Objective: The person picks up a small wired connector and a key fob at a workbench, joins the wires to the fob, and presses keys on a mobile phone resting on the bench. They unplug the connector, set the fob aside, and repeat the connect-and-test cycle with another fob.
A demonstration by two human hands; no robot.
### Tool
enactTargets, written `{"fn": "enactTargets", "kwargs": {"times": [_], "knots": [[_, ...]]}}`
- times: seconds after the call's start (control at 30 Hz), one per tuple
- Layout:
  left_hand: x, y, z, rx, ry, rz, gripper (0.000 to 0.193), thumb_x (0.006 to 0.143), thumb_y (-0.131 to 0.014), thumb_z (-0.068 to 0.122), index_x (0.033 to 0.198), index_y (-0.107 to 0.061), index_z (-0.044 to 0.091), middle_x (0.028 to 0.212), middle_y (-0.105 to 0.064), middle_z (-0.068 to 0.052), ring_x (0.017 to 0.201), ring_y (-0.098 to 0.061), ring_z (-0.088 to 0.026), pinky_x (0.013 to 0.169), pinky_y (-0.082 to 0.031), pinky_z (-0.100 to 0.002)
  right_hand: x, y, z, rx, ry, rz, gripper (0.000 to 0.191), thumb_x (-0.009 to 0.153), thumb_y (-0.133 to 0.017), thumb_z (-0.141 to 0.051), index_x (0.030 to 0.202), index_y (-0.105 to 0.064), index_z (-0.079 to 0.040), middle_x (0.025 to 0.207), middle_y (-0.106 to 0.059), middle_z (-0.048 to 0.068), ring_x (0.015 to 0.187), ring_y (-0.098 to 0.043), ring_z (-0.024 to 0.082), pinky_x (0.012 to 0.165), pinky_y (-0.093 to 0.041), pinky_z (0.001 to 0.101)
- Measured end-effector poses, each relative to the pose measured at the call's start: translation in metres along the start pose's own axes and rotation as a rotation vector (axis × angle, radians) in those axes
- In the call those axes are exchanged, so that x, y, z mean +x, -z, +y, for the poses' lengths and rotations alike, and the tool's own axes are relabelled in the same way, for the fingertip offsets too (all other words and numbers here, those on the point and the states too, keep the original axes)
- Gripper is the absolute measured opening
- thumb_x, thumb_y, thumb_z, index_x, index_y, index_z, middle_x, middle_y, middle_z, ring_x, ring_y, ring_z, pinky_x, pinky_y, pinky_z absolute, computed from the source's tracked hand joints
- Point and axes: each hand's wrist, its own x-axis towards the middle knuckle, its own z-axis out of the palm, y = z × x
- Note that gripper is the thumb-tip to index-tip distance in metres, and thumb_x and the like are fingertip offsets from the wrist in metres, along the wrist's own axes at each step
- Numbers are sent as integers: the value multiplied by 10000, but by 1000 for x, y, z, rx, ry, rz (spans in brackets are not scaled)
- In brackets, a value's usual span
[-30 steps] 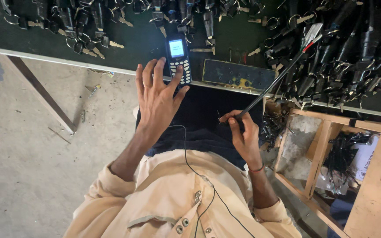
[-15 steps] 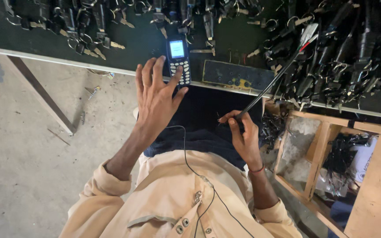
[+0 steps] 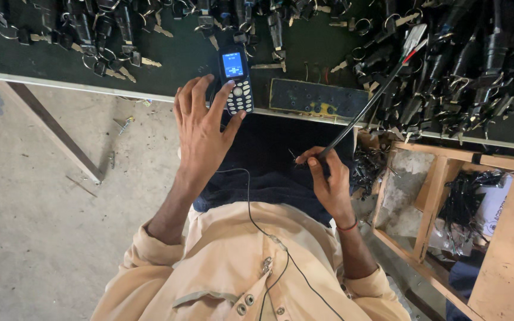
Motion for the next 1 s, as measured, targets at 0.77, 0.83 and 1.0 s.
{"fn": "enactTargets", "kwargs": {"times": [0.77,0.83,1.0], "knots": [[-4,6,12,-3,-3,-6,496,945,-818,262,1377,-625,115,1424,-494,-167,1374,-440,-382,1174,-313,-591,-2,-1,2,17,-35,-8,120,1077,-562,-71,1126,-621,22,994,-757,118,971,-755,198,870,-597,311],[-8,12,21,-56,-4,-8,494,942,-817,249,1377,-622,120,1404,-517,-169,1362,-455,-380,1164,-336,-564,-4,-3,2,34,-50,-8,117,1075,-562,-62,1124,-623,24,995,-754,118,968,-750,195,872,-594,311],[-9,9,62,-803,-49,-192,649,990,-708,213,1534,-417,11,1431,-572,-141,1322,-543,-276,1173,-414,-406,-5,-8,1,-10,26,-107,67,1028,-606,-30,1065,-639,14,992,-724,121,917,-735,214,826,-575,330]]}}
